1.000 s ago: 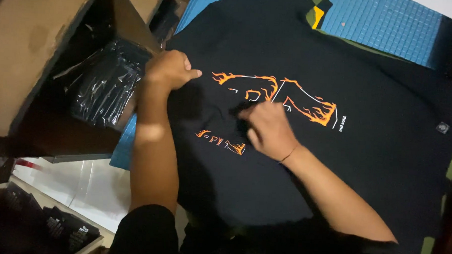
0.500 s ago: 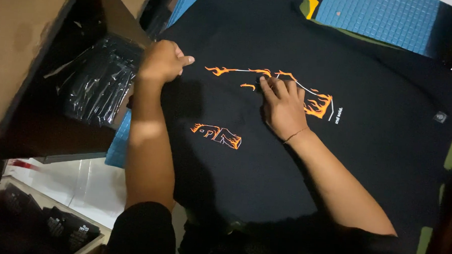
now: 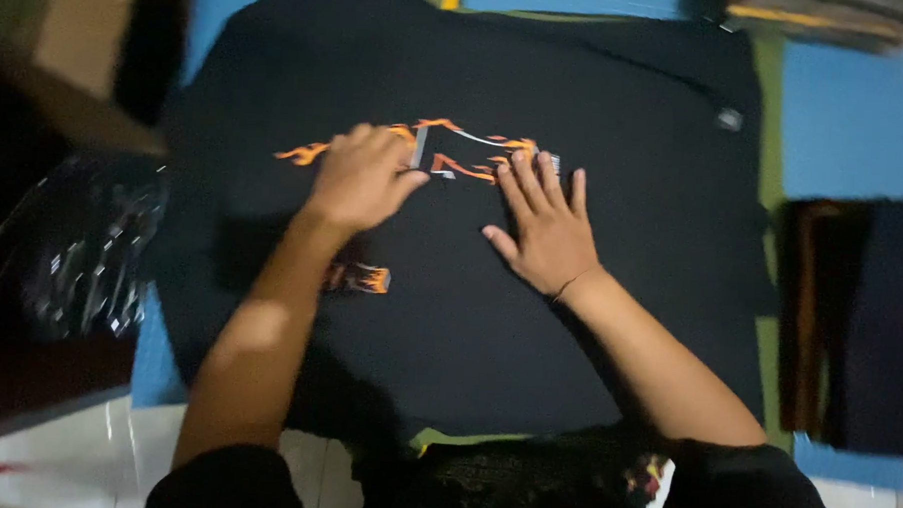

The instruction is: Folding t-shirts and stacking them on a mat.

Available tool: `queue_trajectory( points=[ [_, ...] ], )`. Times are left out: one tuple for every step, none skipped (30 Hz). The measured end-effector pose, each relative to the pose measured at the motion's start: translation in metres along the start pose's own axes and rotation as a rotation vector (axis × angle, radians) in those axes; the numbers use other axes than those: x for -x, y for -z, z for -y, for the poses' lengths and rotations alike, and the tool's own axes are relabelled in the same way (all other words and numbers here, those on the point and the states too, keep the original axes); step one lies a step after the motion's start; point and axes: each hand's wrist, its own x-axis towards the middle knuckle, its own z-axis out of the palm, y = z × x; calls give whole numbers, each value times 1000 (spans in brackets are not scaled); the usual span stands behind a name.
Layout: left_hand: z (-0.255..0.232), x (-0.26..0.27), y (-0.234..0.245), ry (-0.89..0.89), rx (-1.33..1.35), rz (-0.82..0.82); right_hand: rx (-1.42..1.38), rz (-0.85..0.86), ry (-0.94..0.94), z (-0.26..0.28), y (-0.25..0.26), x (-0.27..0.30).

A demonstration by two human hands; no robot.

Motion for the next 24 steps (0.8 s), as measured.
queue_trajectory(
  points=[
    [6, 2, -6, 1, 24, -49, 3, -8, -62, -15, 6, 9],
    [12, 3, -11, 2, 49, -97, 5, -16, -124, -29, 12, 20],
    [9, 2, -8, -19, 54, -97, 11, -23, -144, -52, 12, 29],
    [8, 1, -5, -1, 47, -101, 44, -69, -182, -75, 12, 38],
    [6, 5, -2, 25, 37, -101, 72, -112, -216, -95, 11, 49],
    [5, 5, -3, 10, 40, -96, 72, -115, -231, -120, 7, 61],
    [4, 5, -3, 3, 26, -125, 139, -169, -233, -145, 4, 70],
    [5, 7, -3, -3, 12, -153, 206, -222, -235, -169, 1, 80],
    [5, 8, -6, -8, 10, -150, 203, -224, -239, -187, -3, 85],
    [7, 9, -9, -5, -25, -158, 307, -232, -247, -204, -7, 91],
    [9, 10, -12, 0, -58, -170, 414, -241, -252, -222, -9, 94],
    [8, 8, -12, -3, -60, -171, 414, -244, -254, -235, -12, 91],
    [7, 10, -13, 32, -62, -150, 398, -240, -242, -247, -17, 89],
    [5, 11, -13, 67, -65, -130, 383, -237, -231, -260, -22, 86],
    [3, 11, -12, 66, -68, -132, 383, -241, -230, -262, -23, 86],
    [2, 12, -10, 71, -86, -148, 374, -245, -229, -263, -24, 85],
    [0, 15, -8, 81, -104, -163, 364, -249, -223, -264, -24, 84],
    [-6, 15, -1, 86, -109, -166, 362, -253, -217, -252, -13, 84],
    [-12, 16, 5, 50, -216, -227, 366, -272, -230, -240, -4, 85],
    [-18, 17, 12, 14, -322, -288, 370, -291, -244, -228, 5, 86],
    [-29, 22, 17, 19, -327, -289, 367, -294, -238, -201, 23, 86],
    [-41, 26, 22, -49, -222, -290, 301, -331, -176, -173, 41, 86],
    [-53, 29, 25, -121, -112, -288, 236, -365, -120, -147, 58, 88],
    [-65, 36, 26, -121, -113, -289, 235, -366, -119, -129, 54, 95]
  ],
)
